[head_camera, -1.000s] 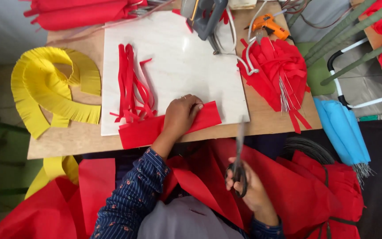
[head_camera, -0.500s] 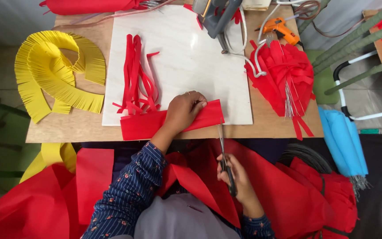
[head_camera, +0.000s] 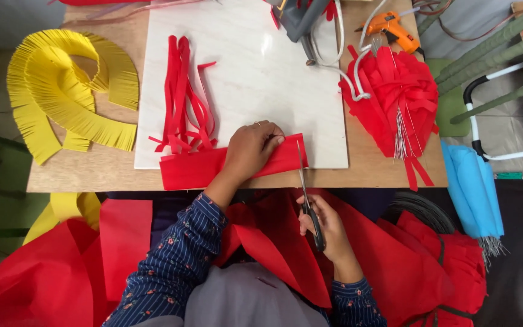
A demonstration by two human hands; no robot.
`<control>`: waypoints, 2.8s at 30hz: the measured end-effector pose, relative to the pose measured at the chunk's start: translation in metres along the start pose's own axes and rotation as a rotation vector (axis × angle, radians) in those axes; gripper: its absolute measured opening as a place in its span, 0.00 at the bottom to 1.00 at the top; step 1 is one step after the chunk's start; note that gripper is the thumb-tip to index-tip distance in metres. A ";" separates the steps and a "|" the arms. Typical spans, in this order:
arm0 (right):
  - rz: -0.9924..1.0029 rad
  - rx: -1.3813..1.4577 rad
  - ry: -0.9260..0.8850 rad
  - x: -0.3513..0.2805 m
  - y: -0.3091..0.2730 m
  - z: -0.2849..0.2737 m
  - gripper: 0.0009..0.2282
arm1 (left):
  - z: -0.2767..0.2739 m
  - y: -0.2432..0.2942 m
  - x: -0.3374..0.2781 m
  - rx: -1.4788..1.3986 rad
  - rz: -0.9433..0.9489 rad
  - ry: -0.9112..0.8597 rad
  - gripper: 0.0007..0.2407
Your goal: Cutting red fabric into thin strips using scissors on a workbench
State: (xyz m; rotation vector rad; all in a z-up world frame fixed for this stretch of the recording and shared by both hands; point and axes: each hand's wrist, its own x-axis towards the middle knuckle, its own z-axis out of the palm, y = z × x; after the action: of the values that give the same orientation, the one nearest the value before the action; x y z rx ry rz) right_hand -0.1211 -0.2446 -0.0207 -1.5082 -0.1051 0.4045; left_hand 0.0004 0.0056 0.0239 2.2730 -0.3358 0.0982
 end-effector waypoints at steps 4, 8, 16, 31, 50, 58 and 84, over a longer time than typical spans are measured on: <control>-0.011 -0.007 0.012 0.004 0.002 -0.001 0.17 | 0.000 -0.002 0.003 0.026 -0.007 -0.018 0.05; -0.002 -0.022 0.019 0.004 0.007 -0.001 0.17 | 0.001 -0.002 0.002 0.053 -0.014 -0.033 0.05; 0.026 0.013 0.065 0.008 0.005 0.000 0.17 | 0.000 -0.003 0.005 0.047 -0.003 -0.044 0.05; 0.073 -0.116 0.062 0.014 -0.001 -0.001 0.15 | -0.001 -0.001 0.004 0.041 -0.002 -0.024 0.05; 0.090 -0.157 0.102 0.010 0.007 -0.003 0.13 | 0.009 -0.008 0.004 0.064 0.009 0.045 0.04; 0.078 -0.189 0.106 0.009 0.007 -0.003 0.12 | 0.007 -0.007 0.004 0.056 0.004 0.049 0.04; 0.077 -0.252 0.101 0.008 -0.004 -0.003 0.10 | 0.016 -0.013 0.004 0.100 0.015 0.066 0.04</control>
State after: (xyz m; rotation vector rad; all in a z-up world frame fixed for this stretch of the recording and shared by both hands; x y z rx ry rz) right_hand -0.1122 -0.2452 -0.0187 -1.7822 -0.0190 0.3862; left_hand 0.0077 0.0012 0.0046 2.3599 -0.3200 0.2015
